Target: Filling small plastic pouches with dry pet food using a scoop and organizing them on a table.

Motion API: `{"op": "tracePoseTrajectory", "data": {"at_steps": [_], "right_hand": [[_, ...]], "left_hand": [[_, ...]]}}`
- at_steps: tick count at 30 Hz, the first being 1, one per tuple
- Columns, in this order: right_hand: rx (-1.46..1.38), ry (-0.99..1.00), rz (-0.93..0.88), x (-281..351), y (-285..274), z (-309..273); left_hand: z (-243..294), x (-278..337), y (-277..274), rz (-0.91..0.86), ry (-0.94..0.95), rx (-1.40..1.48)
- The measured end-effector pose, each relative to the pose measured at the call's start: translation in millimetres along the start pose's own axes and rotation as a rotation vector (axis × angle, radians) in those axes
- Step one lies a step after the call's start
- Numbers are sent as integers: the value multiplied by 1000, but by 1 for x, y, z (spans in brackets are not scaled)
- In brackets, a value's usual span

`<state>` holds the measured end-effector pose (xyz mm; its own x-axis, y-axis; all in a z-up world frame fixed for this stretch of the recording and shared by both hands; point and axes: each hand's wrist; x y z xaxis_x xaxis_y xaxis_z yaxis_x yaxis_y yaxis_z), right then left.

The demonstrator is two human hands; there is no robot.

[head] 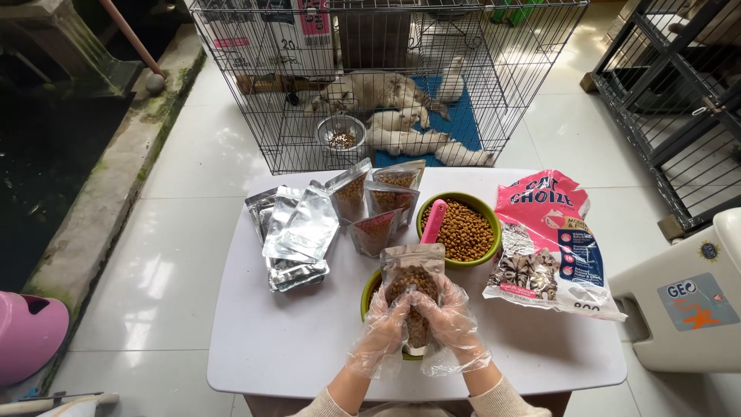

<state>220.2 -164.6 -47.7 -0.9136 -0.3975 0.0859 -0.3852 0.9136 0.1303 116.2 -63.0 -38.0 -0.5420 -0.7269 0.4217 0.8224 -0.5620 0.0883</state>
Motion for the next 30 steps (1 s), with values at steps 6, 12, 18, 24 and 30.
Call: {"op": "tracePoseTrajectory", "data": {"at_steps": [6,12,18,24,30], "right_hand": [[100,21,3,2,6,-16],[132,-26,-12,1,5,-11],[88,-51,-30,0,4,-7],[116,-95,-14,-1,5,-7],[94,-78,7,-1,10,-9]], "left_hand": [[0,-7,-4,25,37,-228],[-10,-8,-4,15,69,-117],[-3,-4,-3,31,67,-242],[-12,-10,-4,38,163,-193],[-10,-9,-3,42,195,-114]]}}
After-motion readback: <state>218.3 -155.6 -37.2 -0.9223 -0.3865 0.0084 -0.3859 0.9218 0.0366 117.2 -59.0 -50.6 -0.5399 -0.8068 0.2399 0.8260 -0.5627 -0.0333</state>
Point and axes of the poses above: each hand's wrist, its own x-axis away from the middle knuckle, its own y-axis out of the palm, z = x × y, and after that the axes turned 13 degrees about z, right-handed
